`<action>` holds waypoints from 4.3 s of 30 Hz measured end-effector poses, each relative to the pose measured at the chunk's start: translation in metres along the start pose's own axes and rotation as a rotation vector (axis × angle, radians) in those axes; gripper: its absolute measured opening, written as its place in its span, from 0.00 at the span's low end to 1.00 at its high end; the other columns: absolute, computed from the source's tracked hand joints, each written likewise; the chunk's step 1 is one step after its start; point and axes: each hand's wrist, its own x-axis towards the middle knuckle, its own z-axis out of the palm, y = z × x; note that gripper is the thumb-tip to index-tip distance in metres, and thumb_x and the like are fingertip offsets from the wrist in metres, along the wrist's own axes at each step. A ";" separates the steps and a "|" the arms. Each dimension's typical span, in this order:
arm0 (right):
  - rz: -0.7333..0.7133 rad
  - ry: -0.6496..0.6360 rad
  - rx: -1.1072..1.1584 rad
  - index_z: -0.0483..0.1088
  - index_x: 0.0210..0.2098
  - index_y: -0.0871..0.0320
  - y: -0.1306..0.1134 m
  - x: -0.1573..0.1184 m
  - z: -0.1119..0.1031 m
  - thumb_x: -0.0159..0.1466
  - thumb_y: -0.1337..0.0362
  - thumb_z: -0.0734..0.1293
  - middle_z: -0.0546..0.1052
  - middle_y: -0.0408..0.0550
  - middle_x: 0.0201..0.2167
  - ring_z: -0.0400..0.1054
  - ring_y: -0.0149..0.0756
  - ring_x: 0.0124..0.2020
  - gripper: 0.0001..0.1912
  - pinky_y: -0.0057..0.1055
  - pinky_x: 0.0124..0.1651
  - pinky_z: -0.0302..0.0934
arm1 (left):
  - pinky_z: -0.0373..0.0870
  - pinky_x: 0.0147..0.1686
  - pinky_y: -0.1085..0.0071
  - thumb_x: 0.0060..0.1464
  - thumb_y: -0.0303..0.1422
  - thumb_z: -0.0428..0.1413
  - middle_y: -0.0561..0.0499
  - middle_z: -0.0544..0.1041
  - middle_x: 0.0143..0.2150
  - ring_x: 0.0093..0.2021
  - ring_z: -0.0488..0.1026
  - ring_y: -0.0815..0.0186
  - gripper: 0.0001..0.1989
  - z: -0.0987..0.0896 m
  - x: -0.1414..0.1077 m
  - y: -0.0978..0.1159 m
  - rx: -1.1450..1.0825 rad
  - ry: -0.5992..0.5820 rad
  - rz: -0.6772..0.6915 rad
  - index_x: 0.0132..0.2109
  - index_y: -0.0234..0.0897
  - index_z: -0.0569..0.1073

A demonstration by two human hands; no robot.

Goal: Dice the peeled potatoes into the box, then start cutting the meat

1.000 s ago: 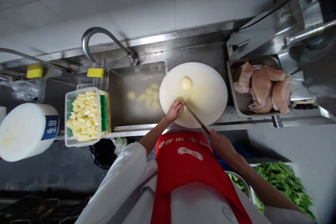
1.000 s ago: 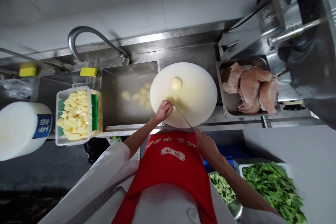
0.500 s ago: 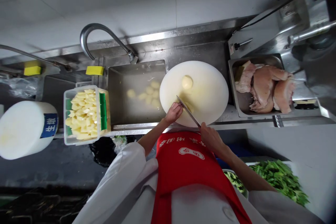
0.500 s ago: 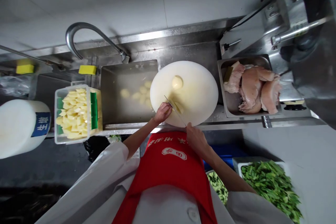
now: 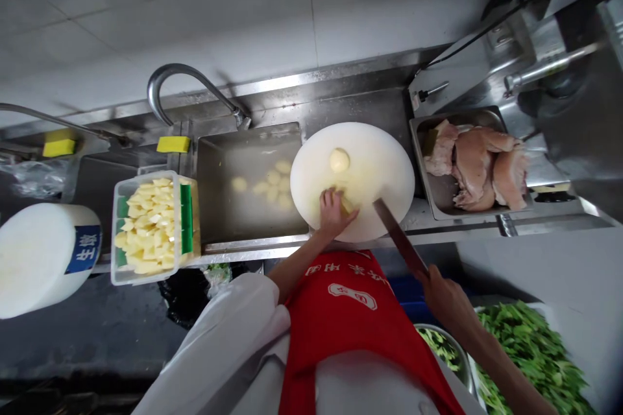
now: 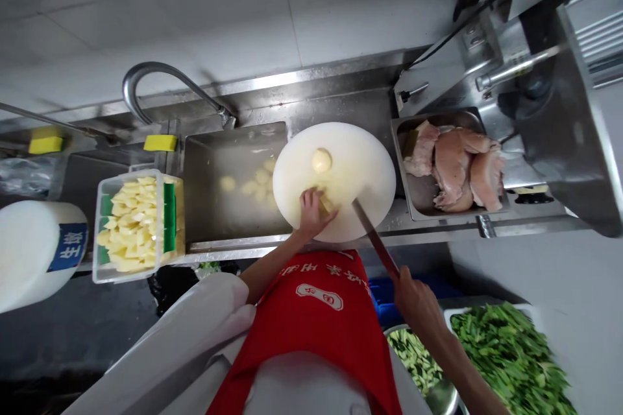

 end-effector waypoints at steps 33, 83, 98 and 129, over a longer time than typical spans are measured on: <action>-0.281 0.006 -0.009 0.62 0.48 0.62 -0.094 0.081 -0.053 0.76 0.60 0.49 0.78 0.58 0.37 0.77 0.44 0.41 0.15 0.30 0.35 0.55 | 0.78 0.48 0.61 0.65 0.39 0.56 0.44 0.75 0.46 0.48 0.74 0.62 0.11 -0.007 -0.046 -0.029 -0.155 0.107 0.215 0.48 0.37 0.74; -0.140 0.094 0.091 0.63 0.49 0.61 -0.131 0.073 -0.061 0.76 0.60 0.49 0.79 0.59 0.38 0.77 0.47 0.42 0.16 0.32 0.41 0.60 | 0.72 0.50 0.57 0.64 0.38 0.55 0.44 0.70 0.46 0.48 0.69 0.59 0.12 -0.061 0.054 -0.076 -0.061 -0.064 0.180 0.49 0.40 0.77; -0.231 0.035 0.070 0.67 0.53 0.63 -0.183 0.102 -0.070 0.74 0.66 0.50 0.78 0.61 0.45 0.75 0.43 0.49 0.18 0.31 0.45 0.61 | 0.71 0.50 0.60 0.70 0.36 0.46 0.44 0.75 0.46 0.48 0.69 0.60 0.14 -0.058 0.031 -0.069 -0.120 -0.074 0.243 0.46 0.39 0.76; -0.082 0.149 0.146 0.64 0.45 0.62 -0.122 0.080 -0.065 0.75 0.61 0.52 0.78 0.57 0.35 0.75 0.41 0.38 0.14 0.29 0.34 0.53 | 0.65 0.64 0.56 0.54 0.25 0.60 0.45 0.73 0.59 0.61 0.67 0.55 0.28 -0.089 0.066 -0.080 -0.152 -0.637 0.320 0.62 0.42 0.70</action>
